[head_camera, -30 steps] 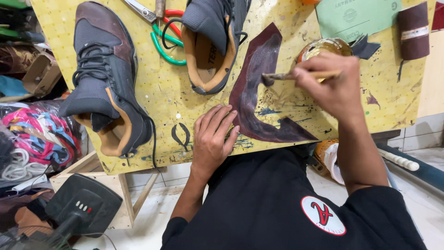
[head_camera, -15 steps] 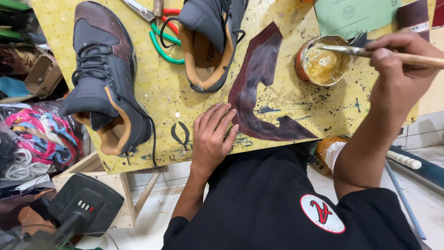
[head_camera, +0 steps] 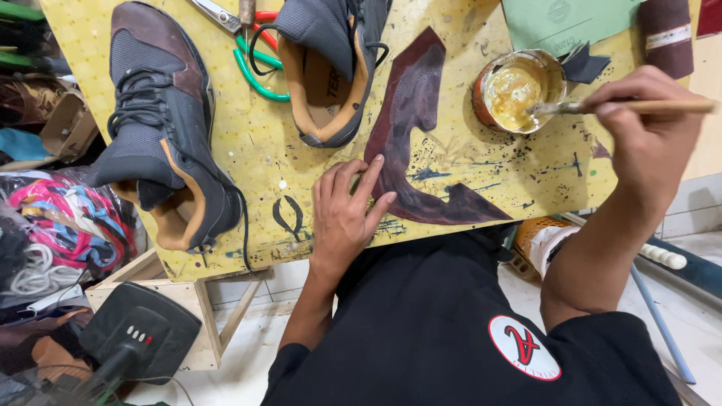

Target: The person paints a dark reddish-brown leather piece on a workbench using a brush and a yellowish substance from a small container. They occasionally dip the brush into the container and add liquid from a bottle to the mixture.

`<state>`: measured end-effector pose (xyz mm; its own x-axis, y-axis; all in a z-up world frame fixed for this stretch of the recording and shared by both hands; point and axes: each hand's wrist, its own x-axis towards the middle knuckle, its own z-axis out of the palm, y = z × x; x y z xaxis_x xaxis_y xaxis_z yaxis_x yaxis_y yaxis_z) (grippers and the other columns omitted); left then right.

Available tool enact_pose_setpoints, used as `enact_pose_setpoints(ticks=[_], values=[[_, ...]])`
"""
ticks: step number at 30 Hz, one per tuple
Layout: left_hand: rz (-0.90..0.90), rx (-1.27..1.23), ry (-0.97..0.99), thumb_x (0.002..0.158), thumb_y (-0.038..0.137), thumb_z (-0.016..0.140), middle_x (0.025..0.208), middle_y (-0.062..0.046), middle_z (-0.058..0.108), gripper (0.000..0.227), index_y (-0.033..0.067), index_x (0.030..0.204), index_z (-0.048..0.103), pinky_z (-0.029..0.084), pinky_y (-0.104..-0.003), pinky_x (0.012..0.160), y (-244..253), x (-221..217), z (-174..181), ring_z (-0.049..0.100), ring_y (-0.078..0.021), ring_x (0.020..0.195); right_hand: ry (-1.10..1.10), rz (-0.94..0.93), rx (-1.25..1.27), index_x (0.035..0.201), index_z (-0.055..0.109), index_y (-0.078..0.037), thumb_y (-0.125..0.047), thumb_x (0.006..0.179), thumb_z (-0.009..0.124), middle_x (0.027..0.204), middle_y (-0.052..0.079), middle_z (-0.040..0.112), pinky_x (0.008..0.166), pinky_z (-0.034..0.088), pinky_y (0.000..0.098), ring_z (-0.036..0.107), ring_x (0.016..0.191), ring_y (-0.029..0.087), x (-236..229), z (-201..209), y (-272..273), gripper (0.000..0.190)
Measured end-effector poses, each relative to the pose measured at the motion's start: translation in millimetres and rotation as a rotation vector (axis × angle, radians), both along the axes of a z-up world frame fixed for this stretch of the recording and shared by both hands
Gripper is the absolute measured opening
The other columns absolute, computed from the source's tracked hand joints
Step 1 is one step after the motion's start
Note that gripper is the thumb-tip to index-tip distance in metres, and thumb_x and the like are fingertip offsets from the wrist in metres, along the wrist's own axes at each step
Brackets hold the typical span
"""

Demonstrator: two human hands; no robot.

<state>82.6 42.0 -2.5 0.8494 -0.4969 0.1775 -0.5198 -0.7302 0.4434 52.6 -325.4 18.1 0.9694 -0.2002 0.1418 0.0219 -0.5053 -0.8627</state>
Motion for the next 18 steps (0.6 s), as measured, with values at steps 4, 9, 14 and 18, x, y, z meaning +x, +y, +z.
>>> enact_pose_setpoints(ticks=[4,9,14,18], values=[[-0.005,-0.009,-0.015,0.099,0.042,0.054,0.115,-0.008,0.056,0.040,0.0178,0.130,0.061,0.045,-0.041,0.085,0,2,-2,0.052,-0.0266,0.106,0.062,0.056,-0.067,0.105,0.068,0.010,0.014,0.103,0.054,0.093,0.018,0.060,0.076,0.042,0.0307,0.050,0.085,0.021,-2,-3,-6,0.014],[-0.011,-0.026,0.000,0.099,0.044,0.051,0.114,-0.009,0.056,0.042,0.0179,0.131,0.061,0.044,-0.041,0.086,0,4,-1,0.052,-0.0269,0.105,-0.080,-0.161,0.150,0.104,0.063,0.007,-0.001,0.105,0.056,0.094,0.017,0.057,0.067,0.039,0.0279,0.049,0.077,0.019,-5,-10,1,0.011],[-0.008,-0.029,0.063,0.101,0.050,0.043,0.116,-0.007,0.055,0.045,0.0268,0.137,0.055,0.043,-0.042,0.086,2,2,-1,0.051,-0.0264,0.106,-0.118,-0.565,0.720,0.093,0.060,-0.007,-0.033,0.094,0.063,0.077,0.001,0.048,0.056,0.039,0.0144,0.044,0.062,0.004,-8,-6,6,0.026],[-0.013,-0.055,0.066,0.100,0.053,0.039,0.117,-0.008,0.056,0.052,0.0203,0.138,0.053,0.043,-0.041,0.088,3,3,0,0.052,-0.0265,0.108,-0.282,-0.245,-0.049,0.100,0.047,0.009,0.002,0.113,0.053,0.086,0.026,0.054,0.060,0.039,0.0379,0.050,0.070,0.031,-14,-4,4,0.016]])
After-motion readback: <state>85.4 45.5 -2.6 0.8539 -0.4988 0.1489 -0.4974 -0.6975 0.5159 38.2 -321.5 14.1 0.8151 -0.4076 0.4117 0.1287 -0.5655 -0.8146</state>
